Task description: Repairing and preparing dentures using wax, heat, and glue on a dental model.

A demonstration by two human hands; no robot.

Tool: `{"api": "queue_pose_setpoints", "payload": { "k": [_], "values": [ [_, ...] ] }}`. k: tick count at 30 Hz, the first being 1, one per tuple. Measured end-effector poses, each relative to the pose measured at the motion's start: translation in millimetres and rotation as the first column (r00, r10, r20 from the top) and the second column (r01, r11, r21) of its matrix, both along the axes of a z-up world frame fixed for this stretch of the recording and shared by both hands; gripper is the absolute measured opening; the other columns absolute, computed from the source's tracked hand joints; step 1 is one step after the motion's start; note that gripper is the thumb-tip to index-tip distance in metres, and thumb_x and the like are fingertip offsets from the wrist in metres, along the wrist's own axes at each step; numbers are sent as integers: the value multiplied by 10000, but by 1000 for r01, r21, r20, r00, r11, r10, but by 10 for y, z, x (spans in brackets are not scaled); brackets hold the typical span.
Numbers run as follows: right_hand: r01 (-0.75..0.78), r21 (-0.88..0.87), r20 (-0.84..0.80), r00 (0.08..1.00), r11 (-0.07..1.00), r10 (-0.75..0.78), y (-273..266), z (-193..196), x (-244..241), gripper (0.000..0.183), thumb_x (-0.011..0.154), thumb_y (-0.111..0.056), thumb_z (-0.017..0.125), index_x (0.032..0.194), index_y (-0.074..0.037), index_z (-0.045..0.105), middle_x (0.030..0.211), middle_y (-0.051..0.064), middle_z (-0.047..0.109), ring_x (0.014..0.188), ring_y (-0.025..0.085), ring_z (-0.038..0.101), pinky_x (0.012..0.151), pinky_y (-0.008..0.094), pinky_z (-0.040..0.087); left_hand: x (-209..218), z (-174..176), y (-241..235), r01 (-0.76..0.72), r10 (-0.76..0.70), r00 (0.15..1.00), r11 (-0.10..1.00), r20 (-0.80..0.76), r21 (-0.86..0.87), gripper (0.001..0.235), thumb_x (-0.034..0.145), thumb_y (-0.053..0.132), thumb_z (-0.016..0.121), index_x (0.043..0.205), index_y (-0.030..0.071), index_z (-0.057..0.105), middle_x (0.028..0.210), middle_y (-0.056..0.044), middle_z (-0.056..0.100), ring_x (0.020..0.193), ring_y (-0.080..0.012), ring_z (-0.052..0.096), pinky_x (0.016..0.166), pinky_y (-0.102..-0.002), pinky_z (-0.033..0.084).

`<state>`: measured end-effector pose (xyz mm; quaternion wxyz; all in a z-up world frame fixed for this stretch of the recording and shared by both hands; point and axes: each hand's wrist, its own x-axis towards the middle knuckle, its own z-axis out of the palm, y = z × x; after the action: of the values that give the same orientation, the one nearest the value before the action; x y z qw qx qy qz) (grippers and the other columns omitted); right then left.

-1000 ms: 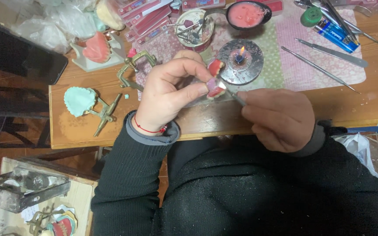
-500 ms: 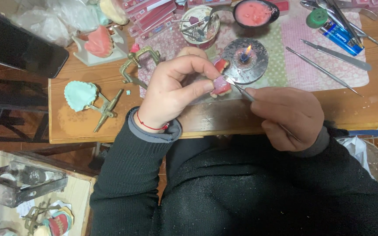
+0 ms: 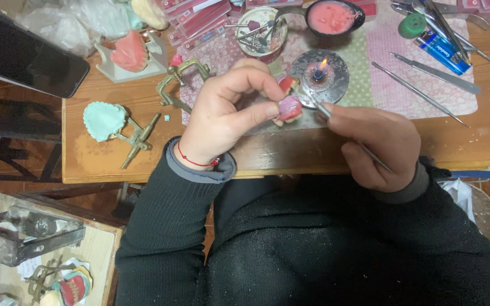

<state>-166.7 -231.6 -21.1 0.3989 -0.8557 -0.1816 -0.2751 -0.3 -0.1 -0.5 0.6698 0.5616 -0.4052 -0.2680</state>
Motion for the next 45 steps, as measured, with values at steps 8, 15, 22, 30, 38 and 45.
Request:
{"api": "queue_pose_setpoints", "payload": {
  "k": [8,15,22,30,38,45],
  "values": [
    [304,520,-350,928,798,-125,116,-16,65,228,1131,-6,471,1286,93,605,1204,197,717,1062,175,710,1030,302,550,-32,12,-29,-41,42,999,999,16,-27,236,980,-39,715,1084,47,522,1060,-15,654,972,-87,659,920,-245,553],
    [298,611,-359,930,734,-78,105,-32,86,224,1127,-22,477,1277,89,602,1229,187,707,1087,166,690,1029,289,549,-42,123,-74,-308,261,679,950,686,-57,288,904,13,827,982,80,557,957,0,723,1080,-217,550,942,-325,463],
    [284,603,-323,941,746,-97,95,-78,58,201,1151,-22,471,1254,95,598,1189,198,709,1050,169,698,1029,293,555,-38,105,-48,-307,298,621,943,725,-124,274,930,17,805,959,109,549,1032,28,751,1037,-205,540,955,-325,443],
    [125,459,-85,992,880,-96,133,-18,2,257,1104,-99,448,1271,59,562,1244,214,675,1137,248,702,1057,369,566,-74,186,-72,-300,409,328,900,851,-317,313,936,98,851,902,146,544,1027,31,751,1008,-229,581,923,-386,376],
    [18,-88,127,992,996,-6,8,-125,-50,327,1029,-220,609,1234,34,621,1231,257,684,1098,416,723,938,455,587,-105,222,-64,-303,436,254,884,863,-357,356,968,82,865,913,149,520,1030,26,749,970,-220,565,899,-390,378],
    [22,-85,163,987,996,-8,32,-104,-41,296,982,-152,656,1217,25,619,1202,250,688,1073,411,728,917,468,599,-117,180,-46,-330,443,303,879,844,-343,378,949,75,875,909,146,507,1036,32,748,987,-233,563,922,-394,377]
  ]
}}
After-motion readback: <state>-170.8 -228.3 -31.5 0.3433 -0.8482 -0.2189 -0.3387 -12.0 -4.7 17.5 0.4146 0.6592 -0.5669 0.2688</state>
